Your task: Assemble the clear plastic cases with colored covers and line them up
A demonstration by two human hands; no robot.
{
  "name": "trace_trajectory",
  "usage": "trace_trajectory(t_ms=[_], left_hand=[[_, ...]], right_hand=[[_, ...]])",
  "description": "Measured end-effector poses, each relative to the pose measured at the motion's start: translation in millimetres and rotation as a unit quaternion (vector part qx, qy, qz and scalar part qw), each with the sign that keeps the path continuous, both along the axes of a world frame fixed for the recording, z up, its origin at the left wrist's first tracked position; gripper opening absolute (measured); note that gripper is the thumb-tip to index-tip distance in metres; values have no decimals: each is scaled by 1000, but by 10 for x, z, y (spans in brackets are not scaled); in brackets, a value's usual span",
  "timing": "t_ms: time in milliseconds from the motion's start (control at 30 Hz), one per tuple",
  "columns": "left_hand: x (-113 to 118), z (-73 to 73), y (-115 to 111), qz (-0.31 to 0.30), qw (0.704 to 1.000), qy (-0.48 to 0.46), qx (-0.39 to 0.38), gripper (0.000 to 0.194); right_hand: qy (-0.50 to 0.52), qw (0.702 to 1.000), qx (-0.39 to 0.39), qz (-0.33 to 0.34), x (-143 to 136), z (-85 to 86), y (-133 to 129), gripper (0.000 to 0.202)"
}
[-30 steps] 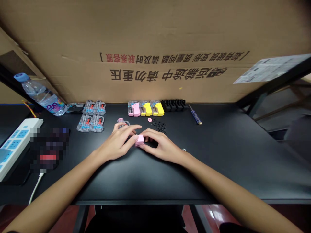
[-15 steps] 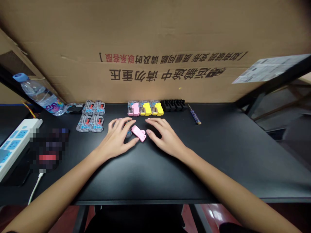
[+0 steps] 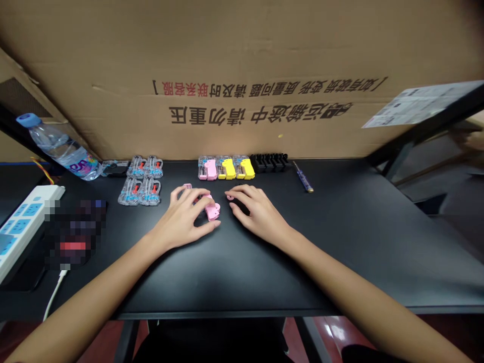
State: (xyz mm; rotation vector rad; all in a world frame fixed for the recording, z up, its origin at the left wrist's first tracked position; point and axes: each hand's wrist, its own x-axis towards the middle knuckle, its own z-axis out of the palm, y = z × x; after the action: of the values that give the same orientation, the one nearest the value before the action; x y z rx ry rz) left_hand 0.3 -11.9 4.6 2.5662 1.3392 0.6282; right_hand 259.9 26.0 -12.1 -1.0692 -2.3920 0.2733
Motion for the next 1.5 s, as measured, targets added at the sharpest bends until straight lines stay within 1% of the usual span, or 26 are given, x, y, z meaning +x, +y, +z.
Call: trace_trajectory(t_ms=[67, 200, 267, 333, 400, 467, 533, 600, 667, 733, 900, 967, 1033, 1133, 1200, 1267, 1300, 1333, 1400, 1500], left_hand=[[-8, -21, 6, 8, 1000, 3, 5, 44], [-16, -52, 20, 19, 1000, -2, 1, 43], [-20, -51, 31, 24, 1000, -8, -12, 43], [-25, -47, 42, 28, 999, -13, -28, 46], [-31, -47, 53, 30, 999, -16, -39, 52], [-33, -53, 60, 30, 998, -20, -43, 60], [-26, -60, 60, 26, 998, -25, -42, 64], [-10, -60, 53, 20, 998, -30, -41, 66], [9, -54, 43, 15, 998, -36, -43, 64], [25, -49, 35, 12, 998, -41, -43, 63], [30, -62, 35, -1, 998, -47, -31, 65], [27, -71, 39, -6, 999, -48, -24, 65], [27, -75, 40, -6, 999, -47, -17, 63], [38, -77, 35, -7, 999, -45, -12, 62], [48, -75, 30, -11, 999, -45, -14, 64], [54, -65, 27, -14, 999, -46, -17, 67], [51, -54, 28, -14, 999, -47, -18, 69], [44, -38, 30, -12, 999, -48, -18, 70], [9, 7, 40, -3, 998, -54, -15, 66], [-92, 79, 79, 33, 997, -63, 4, 47]], right_hand=[[-29, 999, 25, 1, 10, -3, 8, 27], [-65, 996, 55, 29, 28, 2, 20, 25], [-67, 995, 57, 43, 33, 8, 20, 25], [-54, 996, 42, 54, 33, 15, 14, 25], [2, 998, 0, 59, 17, 28, -3, 25], [98, 991, -70, 54, -18, 48, -33, 22], [194, 970, -143, 45, -69, 73, -71, 17], [251, 947, -198, 41, -124, 89, -109, 15], [275, 931, -234, 42, -169, 85, -137, 16], [283, 923, -259, 39, -197, 63, -151, 18], [280, 919, -276, 25, -226, 15, -152, 21], [285, 909, -304, 18, -241, 15, -154, 21], [302, 879, -368, 17, -259, 18, -160, 25], [337, 825, -453, 19, -279, 18, -167, 38], [349, 810, -471, 19, -283, 14, -166, 42], [342, 814, -469, 16, -281, 7, -162, 41], [334, 823, -460, 13, -278, 2, -159, 39], [322, 836, -443, 9, -272, -3, -156, 36], [290, 874, -389, -1, -251, -17, -148, 29], [231, 931, -283, -22, -194, -36, -133, 20]])
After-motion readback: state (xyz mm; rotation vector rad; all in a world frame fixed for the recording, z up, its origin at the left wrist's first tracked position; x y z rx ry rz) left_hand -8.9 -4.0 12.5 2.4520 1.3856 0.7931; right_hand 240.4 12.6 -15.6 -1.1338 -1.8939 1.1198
